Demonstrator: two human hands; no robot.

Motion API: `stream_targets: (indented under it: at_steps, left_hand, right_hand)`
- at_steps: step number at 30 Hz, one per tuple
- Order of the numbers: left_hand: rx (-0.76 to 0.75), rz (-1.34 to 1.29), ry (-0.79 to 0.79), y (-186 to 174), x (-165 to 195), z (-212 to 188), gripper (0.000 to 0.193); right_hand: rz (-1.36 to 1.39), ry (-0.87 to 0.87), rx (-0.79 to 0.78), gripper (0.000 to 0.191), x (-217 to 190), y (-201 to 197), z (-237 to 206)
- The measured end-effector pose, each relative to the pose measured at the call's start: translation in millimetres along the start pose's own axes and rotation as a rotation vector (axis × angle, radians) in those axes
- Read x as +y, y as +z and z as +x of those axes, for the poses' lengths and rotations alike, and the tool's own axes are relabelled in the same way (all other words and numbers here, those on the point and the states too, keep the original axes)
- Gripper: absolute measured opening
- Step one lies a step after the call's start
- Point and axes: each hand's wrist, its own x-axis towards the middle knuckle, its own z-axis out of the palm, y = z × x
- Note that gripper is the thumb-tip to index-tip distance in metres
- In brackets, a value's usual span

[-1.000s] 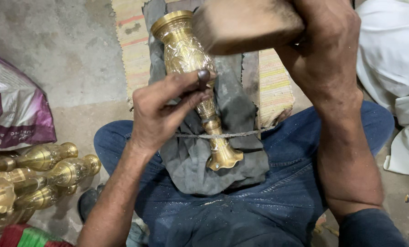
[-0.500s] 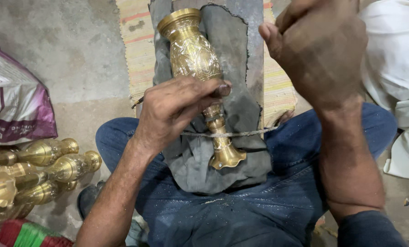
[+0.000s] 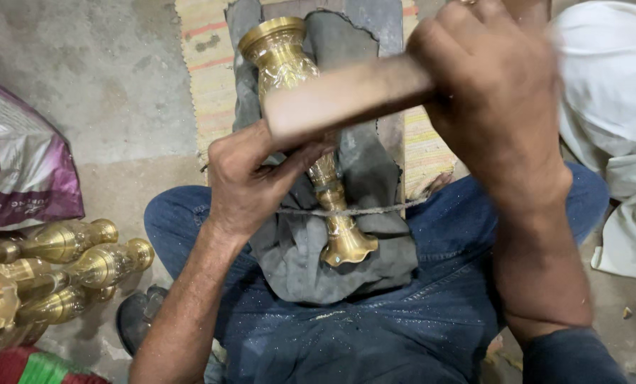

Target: The person uses a metal chisel and a wooden mallet to engrave decorative patterns onto a brass lamp base. They hold the chisel against the surface and strike it repeatedly with the mallet, rotating the lamp to work on different sections.

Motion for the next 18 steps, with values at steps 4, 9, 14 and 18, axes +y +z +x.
stream_targets:
  at_steps: [4,9,14,18]
  left_hand:
    - [0.118,-0.273,-0.147,3.2,1.5,-5.3,0.021]
    - [0.508,-0.552,-0.429,-2.6,6.3,-24.7,0.026]
    - [0.519,-0.547,-0.582,-9.1,8.2,-37.9,0.025]
    - [0.411,-0.494,-0.563,-10.5,14.1,-38.8,0.027]
  right_hand:
    - [-0.248,-0.184,0.053,0.03,-3.4,11.7,4.6]
    - [0.431,0.479,-0.415,0.09,1.5,50.5,34.1]
    - [0.737,0.208,-0.561,0.101,7.9,86.3,59.6]
    - [0.5,-0.001,-0.421,0.099,7.8,92.9,53.5]
